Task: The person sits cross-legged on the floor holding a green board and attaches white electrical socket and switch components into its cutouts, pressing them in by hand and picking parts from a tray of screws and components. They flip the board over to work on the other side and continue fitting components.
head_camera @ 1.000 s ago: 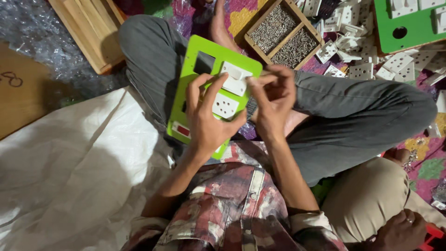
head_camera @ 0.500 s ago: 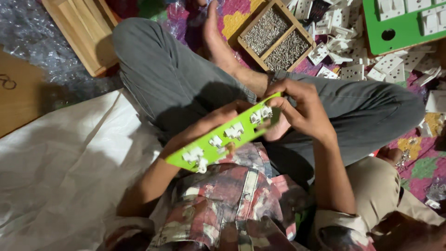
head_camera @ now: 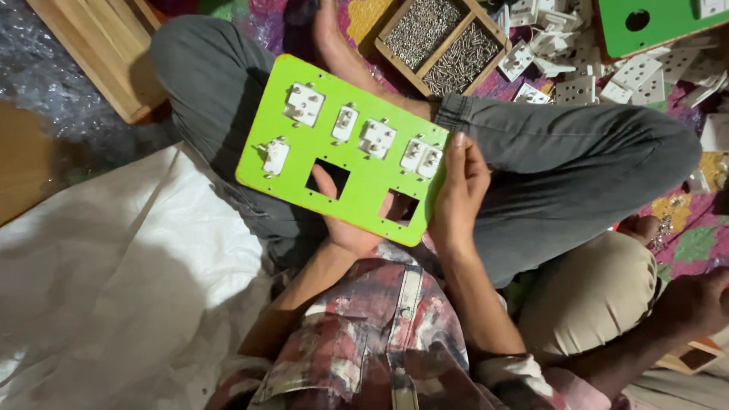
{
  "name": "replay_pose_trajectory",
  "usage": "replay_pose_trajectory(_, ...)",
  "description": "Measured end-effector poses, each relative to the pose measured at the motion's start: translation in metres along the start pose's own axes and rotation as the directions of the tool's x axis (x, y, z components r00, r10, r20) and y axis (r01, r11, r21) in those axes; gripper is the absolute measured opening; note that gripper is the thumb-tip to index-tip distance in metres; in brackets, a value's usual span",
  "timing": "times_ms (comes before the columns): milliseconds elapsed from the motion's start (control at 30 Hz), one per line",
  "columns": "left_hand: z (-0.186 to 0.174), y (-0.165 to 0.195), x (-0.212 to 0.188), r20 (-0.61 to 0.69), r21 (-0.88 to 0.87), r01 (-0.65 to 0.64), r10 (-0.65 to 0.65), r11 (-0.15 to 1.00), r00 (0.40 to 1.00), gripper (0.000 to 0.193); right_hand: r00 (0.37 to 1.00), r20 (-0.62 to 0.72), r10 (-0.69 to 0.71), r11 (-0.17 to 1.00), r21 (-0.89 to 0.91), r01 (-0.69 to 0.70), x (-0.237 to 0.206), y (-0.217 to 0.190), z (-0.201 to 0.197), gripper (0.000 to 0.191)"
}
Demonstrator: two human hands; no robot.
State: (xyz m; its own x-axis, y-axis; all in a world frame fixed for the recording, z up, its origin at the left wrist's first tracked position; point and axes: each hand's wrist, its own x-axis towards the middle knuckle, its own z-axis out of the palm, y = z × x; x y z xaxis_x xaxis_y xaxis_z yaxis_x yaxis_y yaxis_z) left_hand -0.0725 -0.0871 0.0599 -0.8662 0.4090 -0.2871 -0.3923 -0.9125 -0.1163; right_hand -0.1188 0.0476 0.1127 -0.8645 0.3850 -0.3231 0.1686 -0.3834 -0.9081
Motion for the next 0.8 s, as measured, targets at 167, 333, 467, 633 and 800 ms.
replay_pose_trajectory(167, 0.021, 0.003, -0.002, 0.043, 0.061, -0.059, 0.056, 0.996, 0.997, 0.114, 0.991, -0.091, -0.095, 0.995, -0.053, 0.09, -0.012, 0.024, 0.003, 0.032)
replay_pose_trajectory(333, 0.03, 0.001, -0.005, -0.014, 0.012, -0.107, 0.107, 0.994, 0.994, 0.118, 0.974, -0.118, -0.193, 0.98, -0.079, 0.185, -0.014, 0.039, 0.007, 0.032)
replay_pose_trajectory(467, 0.023, 0.007, -0.004, -0.014, -0.024, -0.07, 0.07, 0.997, 0.997, 0.112, 0.982, -0.101, -0.158, 0.987, -0.034, 0.155, -0.012, 0.05, 0.012, 0.02)
replay_pose_trajectory(633, -0.003, 0.012, -0.008, 0.082, -0.082, -0.059, 0.066, 0.995, 0.994, 0.124, 0.99, -0.004, -0.14, 0.984, -0.116, 0.138, -0.005, 0.065, 0.013, 0.02)
replay_pose_trajectory(800, -0.036, 0.01, -0.015, -0.01, 0.066, -0.166, 0.167, 0.984, 0.986, 0.129, 0.999, 0.034, -0.035, 0.988, -0.148, 0.04, -0.005, 0.084, 0.014, 0.019)
